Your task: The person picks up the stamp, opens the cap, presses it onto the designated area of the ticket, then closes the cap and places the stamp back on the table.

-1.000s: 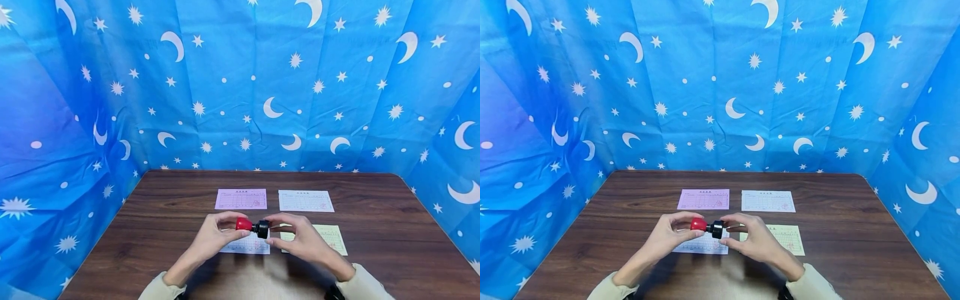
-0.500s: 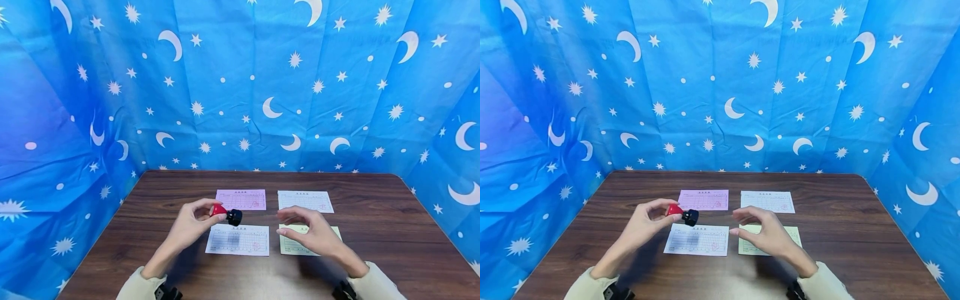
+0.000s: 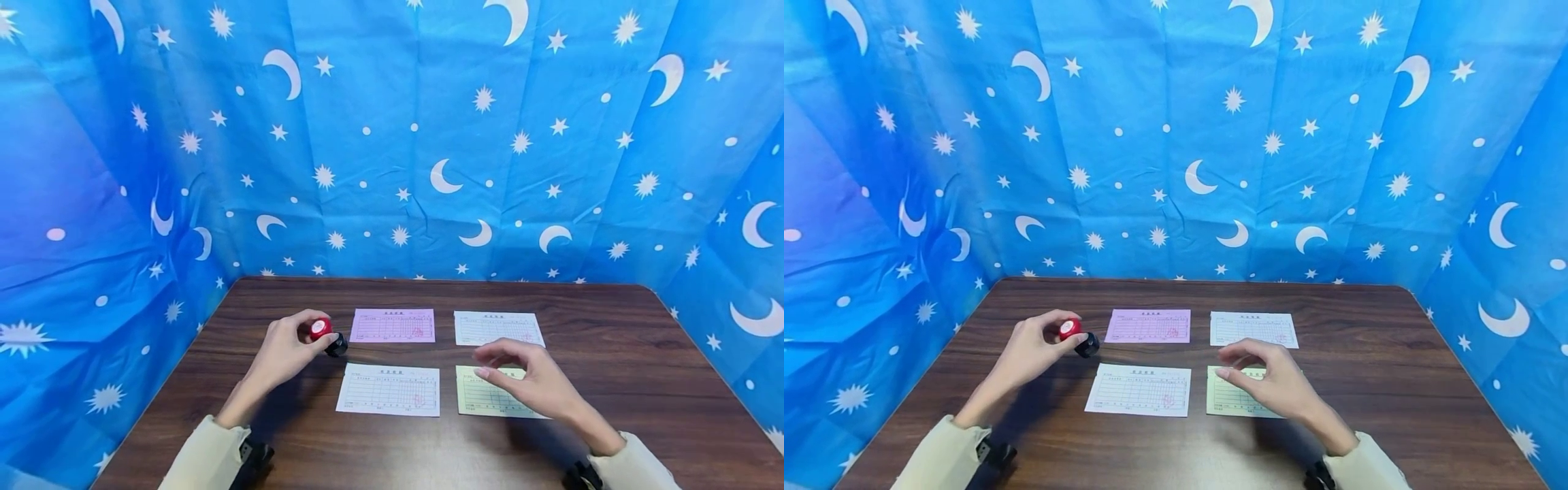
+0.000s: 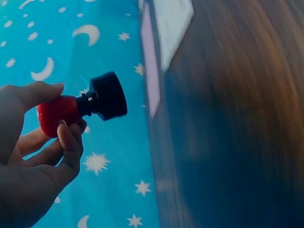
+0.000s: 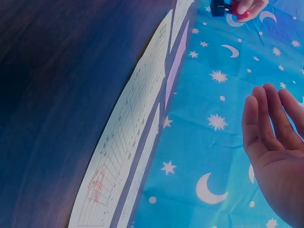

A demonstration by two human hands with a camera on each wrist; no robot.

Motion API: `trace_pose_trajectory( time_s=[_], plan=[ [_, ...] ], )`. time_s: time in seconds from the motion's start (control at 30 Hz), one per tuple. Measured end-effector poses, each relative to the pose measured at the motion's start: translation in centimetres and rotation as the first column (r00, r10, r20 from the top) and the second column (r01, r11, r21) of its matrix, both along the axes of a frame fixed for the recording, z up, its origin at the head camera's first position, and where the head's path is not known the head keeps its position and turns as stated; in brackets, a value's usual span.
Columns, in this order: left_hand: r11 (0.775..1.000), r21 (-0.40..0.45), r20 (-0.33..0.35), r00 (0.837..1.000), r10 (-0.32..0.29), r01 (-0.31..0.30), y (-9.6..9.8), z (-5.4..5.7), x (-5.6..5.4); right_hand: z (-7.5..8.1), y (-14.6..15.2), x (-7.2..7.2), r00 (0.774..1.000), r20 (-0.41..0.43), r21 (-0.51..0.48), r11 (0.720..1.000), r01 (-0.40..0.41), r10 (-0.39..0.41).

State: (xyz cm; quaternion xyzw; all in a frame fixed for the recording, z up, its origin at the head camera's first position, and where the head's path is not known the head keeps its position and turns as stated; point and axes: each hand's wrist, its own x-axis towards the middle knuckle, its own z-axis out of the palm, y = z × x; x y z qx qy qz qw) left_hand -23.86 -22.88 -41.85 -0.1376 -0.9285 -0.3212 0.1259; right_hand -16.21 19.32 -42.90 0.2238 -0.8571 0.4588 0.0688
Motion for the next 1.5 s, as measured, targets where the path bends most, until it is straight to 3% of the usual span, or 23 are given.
trace_pose_trajectory(
  time_s=[0.33,0.63,1.07,1.27,1.5],
  plan=[
    [0.996,-0.085,0.058,0.998,-0.009,0.014,-0.9,-1.2,-1.9,0.4,0.5,-0.3,1.0,0.001,0.0,1.0,0.01,-0.01],
    [0.996,-0.083,0.113,0.993,-0.015,0.024,-1.3,-2.2,-2.3,0.3,0.3,-0.3,1.0,0.02,0.001,1.0,-0.006,0.006],
    [0.995,-0.098,0.131,0.991,-0.017,0.03,-1.2,-2.2,-2.3,0.6,0.5,-0.5,1.0,0.029,0.01,1.0,-0.012,0.012],
    [0.993,-0.111,0.12,0.992,-0.023,0.037,-1.1,-2.1,-2.1,1.1,1.3,-0.7,0.999,0.039,0.027,0.999,0.037,-0.038],
    [0.99,-0.137,0.091,0.995,0.027,-0.014,-1.6,-0.4,-1.6,1.4,3.6,-1.7,0.992,-0.046,0.019,0.993,0.118,-0.117]
  ],
)
